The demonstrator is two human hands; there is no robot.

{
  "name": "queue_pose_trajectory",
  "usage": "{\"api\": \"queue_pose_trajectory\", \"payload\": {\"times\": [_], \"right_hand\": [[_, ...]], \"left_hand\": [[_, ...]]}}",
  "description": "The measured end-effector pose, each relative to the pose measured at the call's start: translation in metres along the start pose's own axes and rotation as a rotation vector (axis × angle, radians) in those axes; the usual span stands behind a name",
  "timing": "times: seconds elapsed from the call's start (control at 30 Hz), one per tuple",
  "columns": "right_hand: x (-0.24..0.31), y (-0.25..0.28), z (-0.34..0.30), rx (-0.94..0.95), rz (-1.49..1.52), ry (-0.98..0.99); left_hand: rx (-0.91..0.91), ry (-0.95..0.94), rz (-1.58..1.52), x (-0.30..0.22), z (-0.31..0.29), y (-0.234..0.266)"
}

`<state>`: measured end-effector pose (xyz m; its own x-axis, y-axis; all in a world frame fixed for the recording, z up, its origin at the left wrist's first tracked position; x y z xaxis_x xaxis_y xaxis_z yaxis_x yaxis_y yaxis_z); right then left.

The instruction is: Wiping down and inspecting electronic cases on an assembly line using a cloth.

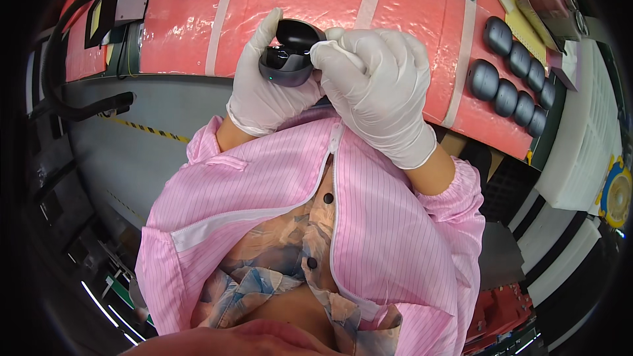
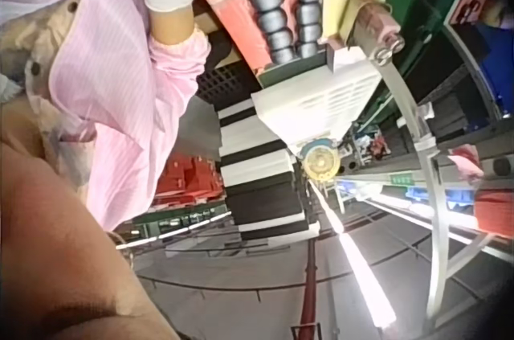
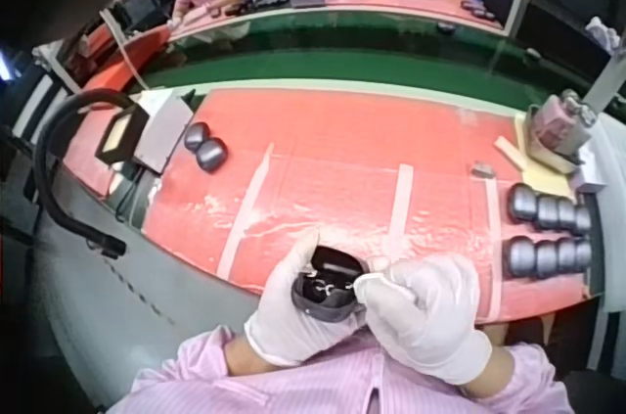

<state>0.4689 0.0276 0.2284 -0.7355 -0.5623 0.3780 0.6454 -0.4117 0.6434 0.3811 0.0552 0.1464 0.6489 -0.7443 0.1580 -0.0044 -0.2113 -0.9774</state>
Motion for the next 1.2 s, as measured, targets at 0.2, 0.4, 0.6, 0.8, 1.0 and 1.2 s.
{"api": "queue_pose_trajectory", "payload": {"times": [0.2, 0.4, 0.6, 0.8, 1.0, 1.2], "right_hand": [[-0.021, 0.007, -0.001, -0.108, 0.325, -0.211], [-0.009, -0.003, -0.012, 0.033, 0.043, -0.081], [-0.025, 0.002, -0.022, -0.184, 0.507, -0.295], [0.029, -0.016, 0.004, 0.060, 0.071, -0.182], [-0.001, -0.008, -0.019, 0.287, 0.859, -0.509], [-0.019, 0.002, -0.018, -0.039, 0.471, -0.422]], "left_hand": [[-0.191, -0.585, 1.124, -0.027, -0.011, -0.023], [-0.224, -0.646, 1.360, -0.027, -0.018, -0.027], [-0.158, -0.780, 1.362, -0.026, -0.019, -0.030], [-0.108, -0.785, 1.204, -0.031, -0.003, -0.010], [-0.118, -0.638, 1.232, -0.028, -0.010, -0.010], [-0.142, -0.620, 1.306, -0.028, -0.006, -0.012]]}}
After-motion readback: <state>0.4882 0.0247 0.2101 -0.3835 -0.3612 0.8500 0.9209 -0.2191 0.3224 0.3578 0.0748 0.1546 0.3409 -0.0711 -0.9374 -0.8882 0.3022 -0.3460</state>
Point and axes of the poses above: each hand's wrist, its own z-axis towards the middle knuckle, its own y-axis out of the back of the hand, x = y × z, the point moved 8 cm from there along z, towards the middle knuckle, and after that the axes turned 2 degrees about -x, right-handed, at the moved point
